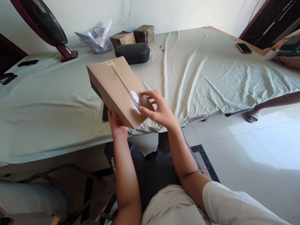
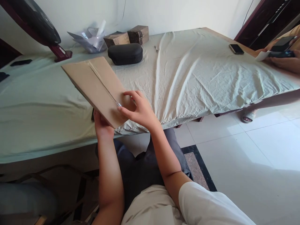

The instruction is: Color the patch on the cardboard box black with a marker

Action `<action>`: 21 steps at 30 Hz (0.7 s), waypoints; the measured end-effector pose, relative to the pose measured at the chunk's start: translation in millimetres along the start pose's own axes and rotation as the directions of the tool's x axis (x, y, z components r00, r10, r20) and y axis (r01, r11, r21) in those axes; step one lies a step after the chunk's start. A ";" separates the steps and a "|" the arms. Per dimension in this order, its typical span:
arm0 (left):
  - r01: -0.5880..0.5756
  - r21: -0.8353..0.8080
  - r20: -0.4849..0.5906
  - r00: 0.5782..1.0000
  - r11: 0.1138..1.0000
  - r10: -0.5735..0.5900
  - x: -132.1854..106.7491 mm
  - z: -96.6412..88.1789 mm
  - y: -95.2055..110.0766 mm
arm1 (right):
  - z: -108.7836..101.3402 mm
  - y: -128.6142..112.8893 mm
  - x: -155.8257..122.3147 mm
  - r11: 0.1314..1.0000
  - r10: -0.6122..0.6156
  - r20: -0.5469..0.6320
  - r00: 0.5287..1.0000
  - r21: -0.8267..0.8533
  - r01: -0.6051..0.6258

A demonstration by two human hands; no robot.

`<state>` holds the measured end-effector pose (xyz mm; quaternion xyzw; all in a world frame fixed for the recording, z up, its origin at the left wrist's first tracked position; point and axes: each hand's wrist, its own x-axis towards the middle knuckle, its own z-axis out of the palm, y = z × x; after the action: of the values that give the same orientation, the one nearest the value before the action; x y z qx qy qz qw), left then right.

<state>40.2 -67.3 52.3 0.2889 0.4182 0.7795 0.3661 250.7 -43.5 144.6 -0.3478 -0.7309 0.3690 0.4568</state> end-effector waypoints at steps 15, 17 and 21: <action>-0.646 0.447 0.548 0.744 0.619 0.381 -7.7 -40.1 56.9 | 16.2 75.9 10.4 0.635 0.393 0.287 0.874 0.602 -0.484; -0.653 0.473 0.558 0.742 0.592 0.372 -10.0 -35.6 59.1 | 20.5 81.0 12.9 0.607 0.391 0.302 0.869 0.625 -0.491; -0.667 0.500 0.575 0.733 0.552 0.364 -10.5 -32.9 58.6 | 26.3 84.8 17.8 0.597 0.380 0.309 0.872 0.638 -0.486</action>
<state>1.9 -112.7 85.5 0.6685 0.4798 0.5650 0.0602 234.8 7.0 71.1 -0.2889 -0.4594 0.7401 0.3970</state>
